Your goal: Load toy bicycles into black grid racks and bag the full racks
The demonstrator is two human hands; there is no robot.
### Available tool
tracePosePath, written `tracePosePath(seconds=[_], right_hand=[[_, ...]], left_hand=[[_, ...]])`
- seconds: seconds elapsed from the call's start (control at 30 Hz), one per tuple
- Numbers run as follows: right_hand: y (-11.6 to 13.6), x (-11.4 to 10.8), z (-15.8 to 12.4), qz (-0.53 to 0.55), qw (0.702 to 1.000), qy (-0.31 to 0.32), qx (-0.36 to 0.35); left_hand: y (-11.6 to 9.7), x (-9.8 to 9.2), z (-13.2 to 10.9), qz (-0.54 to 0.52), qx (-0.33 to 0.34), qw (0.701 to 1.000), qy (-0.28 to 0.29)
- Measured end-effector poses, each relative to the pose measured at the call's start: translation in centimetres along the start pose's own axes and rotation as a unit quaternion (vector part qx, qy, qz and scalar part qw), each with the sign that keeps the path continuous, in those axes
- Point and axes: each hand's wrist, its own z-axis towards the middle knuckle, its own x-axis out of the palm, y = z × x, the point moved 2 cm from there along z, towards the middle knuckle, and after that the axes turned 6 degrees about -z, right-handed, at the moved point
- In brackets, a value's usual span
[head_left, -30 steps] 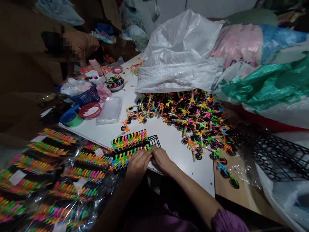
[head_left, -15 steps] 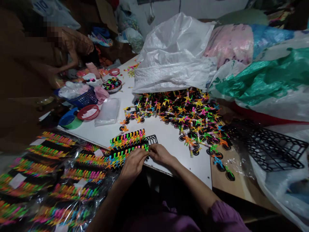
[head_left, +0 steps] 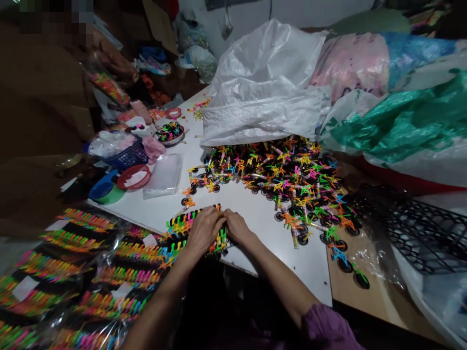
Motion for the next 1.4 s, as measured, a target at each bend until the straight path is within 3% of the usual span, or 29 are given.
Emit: tracePosePath(seconds=[0.13,0.23,0.3,0.43,0.53,0.6,0.77,1.0,1.1,1.23,1.4], right_hand=[[-0.8,0.5,-0.8,0.023,0.999,-0.011,-0.023],[-2.2,-0.4,0.3,0.099,0.993,0.032,-0.062],[-2.9,-2.0,2.5,0.107,0.993,0.034,-0.047],[-2.3,-4.6,9.1,-0.025,0.997,-0.069,0.01],[-1.1,-4.4,12.7,-0.114,0.991,-0.067,0.008],[-1.1,-3.8,13.1,-0.139,0.988,-0.064,0.012],[-3.2,-3.1,8.4,-0.136,0.987,-0.078,0.042],[-4.1,-4.4,1.0,-0.019,0.99,-0.073,0.119],[-3.4,-4.3,-0.7,0.054,0.986,-0.114,0.106],[-2.3,-2.0,-2.2,0.165,0.976,-0.099,0.105],[-1.6,0.1,-2.0,0.234,0.96,-0.116,0.104]], left_hand=[[0.4,1.1,-0.9,-0.009,-0.006,1.0,-0.03],[0.4,1.3,-1.7,-0.011,0.017,0.999,-0.05],[0.4,1.3,-1.9,-0.002,0.031,0.997,-0.065],[0.5,1.3,-1.9,0.002,0.034,0.998,-0.06],[0.7,1.4,-2.0,-0.015,0.022,0.998,-0.056],[1.0,1.5,-2.1,-0.022,0.008,0.998,-0.057],[1.7,1.7,-2.4,-0.034,-0.019,0.998,-0.058],[1.5,1.3,-2.0,-0.028,-0.018,0.998,-0.047],[1.0,0.9,-1.9,-0.015,0.003,0.998,-0.061],[0.6,1.0,-1.5,-0.03,0.02,0.999,-0.015],[0.6,1.0,-1.1,-0.059,0.01,0.998,-0.006]])
